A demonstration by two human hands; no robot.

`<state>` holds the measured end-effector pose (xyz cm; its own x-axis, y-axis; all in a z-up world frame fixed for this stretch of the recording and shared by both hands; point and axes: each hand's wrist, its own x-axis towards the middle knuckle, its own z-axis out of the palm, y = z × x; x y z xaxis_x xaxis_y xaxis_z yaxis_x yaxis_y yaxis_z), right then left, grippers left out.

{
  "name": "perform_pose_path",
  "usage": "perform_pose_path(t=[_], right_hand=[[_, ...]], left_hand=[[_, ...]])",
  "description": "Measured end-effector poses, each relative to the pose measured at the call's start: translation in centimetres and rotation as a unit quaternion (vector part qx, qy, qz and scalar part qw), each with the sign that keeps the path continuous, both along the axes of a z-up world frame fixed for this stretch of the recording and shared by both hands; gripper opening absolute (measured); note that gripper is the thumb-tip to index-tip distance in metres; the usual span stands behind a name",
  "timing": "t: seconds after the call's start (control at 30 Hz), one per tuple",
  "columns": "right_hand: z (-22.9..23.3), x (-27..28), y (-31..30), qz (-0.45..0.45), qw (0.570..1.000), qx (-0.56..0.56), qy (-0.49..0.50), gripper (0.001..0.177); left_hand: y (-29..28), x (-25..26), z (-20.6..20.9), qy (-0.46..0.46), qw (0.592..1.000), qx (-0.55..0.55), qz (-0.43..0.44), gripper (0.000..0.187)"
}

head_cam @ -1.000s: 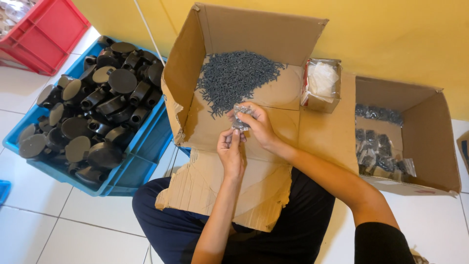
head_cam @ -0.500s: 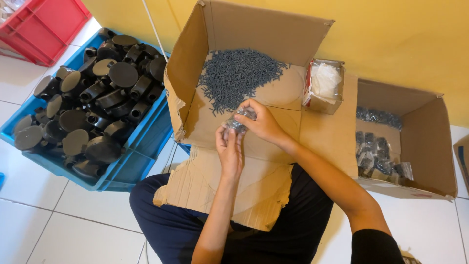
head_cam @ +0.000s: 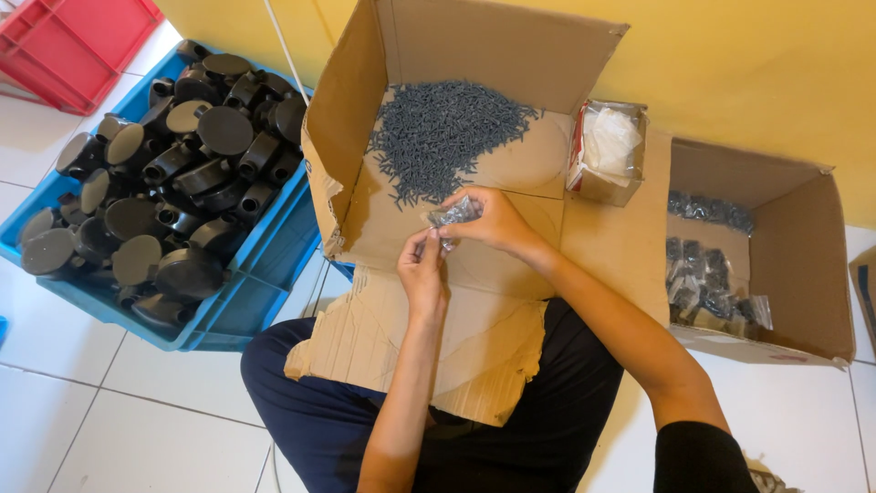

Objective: Packaging small blue plastic wall plugs into plastic bags

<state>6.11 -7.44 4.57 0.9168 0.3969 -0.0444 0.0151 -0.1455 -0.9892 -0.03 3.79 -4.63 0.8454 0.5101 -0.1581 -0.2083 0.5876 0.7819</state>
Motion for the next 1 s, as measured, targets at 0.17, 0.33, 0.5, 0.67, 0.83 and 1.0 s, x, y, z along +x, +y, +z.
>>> perform_pose_path(t=[0.17, 0.33, 0.5, 0.67, 0.83, 1.0], right_hand=[[-0.5, 0.5, 0.2, 0.005, 0.999, -0.015, 0.039, 0.045], [-1.8, 1.0, 0.0, 0.007, 0.998, -0.026, 0.058, 0.046], [-1.9, 0.9, 0.0, 0.005, 0.997, -0.027, 0.072, 0.049], [-1.7, 1.0, 0.3, 0.004, 0.997, -0.019, 0.075, 0.046], [-2.4, 0.9, 0.6, -0.002, 0.997, -0.015, 0.079, 0.044], [-4.6, 1.1, 0.7, 0.009, 0.990, 0.019, 0.137, 0.043]], left_hand=[[0.5, -0.2, -1.3, 0.002, 1.000, 0.011, 0.001, 0.009], [0.9, -0.1, -2.9, 0.004, 0.999, 0.033, 0.008, 0.008], [0.9, 0.1, -2.8, 0.002, 0.998, 0.060, 0.018, 0.007], [1.1, 0.0, -2.6, -0.009, 0.998, 0.058, 0.024, 0.006], [1.2, -0.3, -2.2, -0.013, 0.998, 0.046, 0.030, 0.007], [1.8, 0.0, -4.5, 0.001, 0.998, 0.062, 0.023, 0.005]])
